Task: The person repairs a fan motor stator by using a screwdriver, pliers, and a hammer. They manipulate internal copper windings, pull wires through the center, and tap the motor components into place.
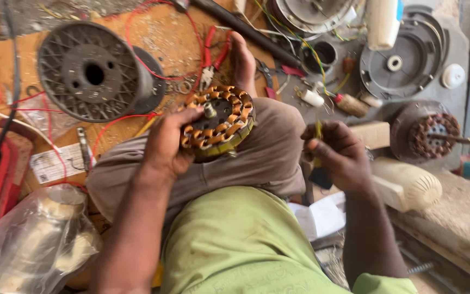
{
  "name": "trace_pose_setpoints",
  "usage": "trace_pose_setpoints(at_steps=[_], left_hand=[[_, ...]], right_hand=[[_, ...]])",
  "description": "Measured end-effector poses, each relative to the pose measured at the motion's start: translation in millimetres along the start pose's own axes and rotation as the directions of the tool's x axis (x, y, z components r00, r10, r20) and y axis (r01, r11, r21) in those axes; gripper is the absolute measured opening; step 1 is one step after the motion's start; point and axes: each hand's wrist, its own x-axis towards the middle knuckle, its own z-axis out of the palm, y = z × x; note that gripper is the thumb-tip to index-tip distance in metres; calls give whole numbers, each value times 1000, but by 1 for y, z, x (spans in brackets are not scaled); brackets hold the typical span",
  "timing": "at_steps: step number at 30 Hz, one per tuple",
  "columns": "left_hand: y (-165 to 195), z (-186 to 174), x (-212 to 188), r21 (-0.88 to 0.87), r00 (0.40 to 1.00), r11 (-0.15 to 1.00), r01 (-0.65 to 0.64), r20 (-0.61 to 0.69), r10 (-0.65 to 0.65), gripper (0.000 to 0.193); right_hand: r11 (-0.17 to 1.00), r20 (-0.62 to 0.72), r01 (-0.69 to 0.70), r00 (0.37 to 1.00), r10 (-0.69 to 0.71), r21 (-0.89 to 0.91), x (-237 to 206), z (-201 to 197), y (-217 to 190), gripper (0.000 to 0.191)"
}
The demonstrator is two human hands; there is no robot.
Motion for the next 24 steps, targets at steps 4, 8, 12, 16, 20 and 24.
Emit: trace_pose_setpoints(at_steps=[4,8,12,16,20,24], left_hand=[[-17,-25,-16,-363,986,917,165,61,-154,33],[-40,-44,-22,-511,962,816,269,179,-206,35],[-56,-45,-23,-524,929,771,361,272,-250,39],[-64,-20,-16,-439,740,621,650,552,-384,43],[-65,5,-14,-290,818,774,562,329,-471,65],[-62,5,-16,-138,801,819,557,350,-486,84]], right_hand=[[976,86,80,991,-100,203,17,42,17,45],[976,314,164,943,-113,-141,40,73,3,75],[714,555,576,771,-312,-398,60,82,-8,71],[932,385,215,919,-91,-293,49,68,-5,55],[964,99,-62,991,90,-257,41,51,5,57],[967,-6,-124,992,126,-222,50,51,16,57]])
